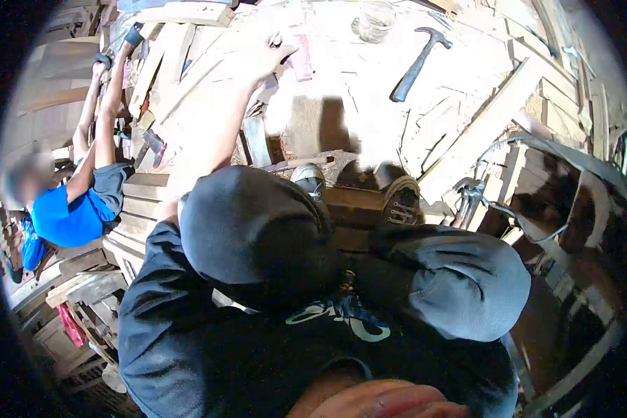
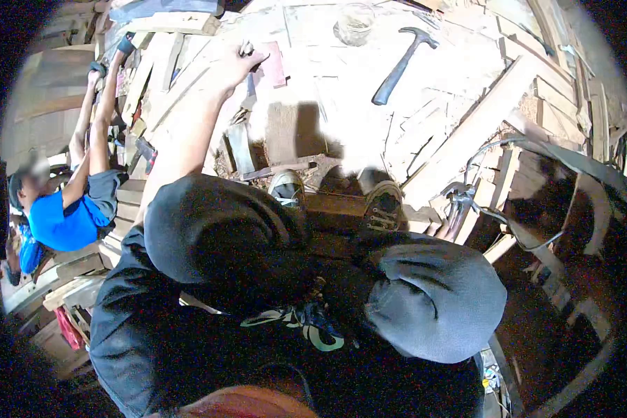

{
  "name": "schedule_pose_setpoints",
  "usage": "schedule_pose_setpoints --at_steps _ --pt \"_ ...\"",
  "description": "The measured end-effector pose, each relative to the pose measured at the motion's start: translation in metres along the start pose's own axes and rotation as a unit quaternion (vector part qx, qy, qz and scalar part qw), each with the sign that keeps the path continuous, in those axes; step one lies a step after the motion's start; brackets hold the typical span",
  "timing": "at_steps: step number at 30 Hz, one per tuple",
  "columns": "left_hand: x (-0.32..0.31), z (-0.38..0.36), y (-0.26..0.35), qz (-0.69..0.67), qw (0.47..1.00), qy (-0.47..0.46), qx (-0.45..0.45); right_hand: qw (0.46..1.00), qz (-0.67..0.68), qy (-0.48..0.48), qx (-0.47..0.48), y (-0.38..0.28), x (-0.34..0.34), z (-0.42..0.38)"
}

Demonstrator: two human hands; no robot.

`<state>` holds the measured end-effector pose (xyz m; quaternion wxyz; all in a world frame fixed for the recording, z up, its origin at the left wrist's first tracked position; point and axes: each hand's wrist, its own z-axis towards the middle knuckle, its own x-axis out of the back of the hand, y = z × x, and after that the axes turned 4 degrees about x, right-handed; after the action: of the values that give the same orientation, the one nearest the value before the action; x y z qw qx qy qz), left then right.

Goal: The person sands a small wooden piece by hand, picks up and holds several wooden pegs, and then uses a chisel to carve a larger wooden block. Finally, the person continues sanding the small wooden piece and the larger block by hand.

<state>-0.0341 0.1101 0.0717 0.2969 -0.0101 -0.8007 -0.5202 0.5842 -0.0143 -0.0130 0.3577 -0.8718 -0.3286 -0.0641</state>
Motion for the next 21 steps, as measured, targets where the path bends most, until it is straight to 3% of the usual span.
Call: schedule_pose_setpoints --at_steps 2,3,7,12,14,15,16,17,18,19,20,21 --pt "-0.001 0.008 -0.015 0.005 1.0 -0.002 -0.004 1.0 0.011 0.002 -0.008 -0.011 0.006 -0.012" --pt "-0.007 -0.007 0.001 -0.098 0.995 0.007 0.006 1.0 0.015 0.004 -0.013 -0.017 0.01 -0.019" --pt "0.003 -0.006 -0.009 -0.096 0.994 -0.037 0.049 0.999 0.019 0.011 -0.024 -0.047 0.043 -0.053" --pt "-0.003 0.0 -0.057 -0.201 0.976 -0.072 -0.034 0.998 -0.06 0.017 0.018 -0.091 0.127 -0.103" --pt "-0.002 -0.007 -0.057 -0.256 0.962 -0.083 -0.049 0.999 -0.002 0.042 0.021 -0.094 0.182 -0.121" --pt "0.004 -0.012 -0.052 -0.276 0.952 -0.12 -0.051 0.955 0.265 0.109 -0.077 -0.037 0.24 -0.123" --pt "0.006 -0.015 -0.048 -0.265 0.956 -0.124 -0.036 0.93 0.323 0.155 -0.087 -0.079 0.23 -0.156" --pt "0.008 -0.017 -0.044 -0.254 0.959 -0.128 -0.021 0.893 0.382 0.227 -0.066 -0.027 0.28 -0.175" --pt "0.012 -0.016 -0.044 -0.217 0.97 -0.113 -0.001 0.877 0.336 0.333 -0.081 -0.037 0.277 -0.206" --pt "0.011 -0.015 -0.046 -0.249 0.963 -0.101 0.004 0.861 0.359 0.358 -0.037 0.003 0.303 -0.233" --pt "0.009 -0.014 -0.049 -0.281 0.956 -0.088 0.008 0.885 0.315 0.331 -0.082 -0.01 0.297 -0.269" --pt "0.011 -0.016 -0.047 -0.224 0.972 -0.075 0.016 0.796 0.379 0.462 -0.094 -0.005 0.28 -0.287"
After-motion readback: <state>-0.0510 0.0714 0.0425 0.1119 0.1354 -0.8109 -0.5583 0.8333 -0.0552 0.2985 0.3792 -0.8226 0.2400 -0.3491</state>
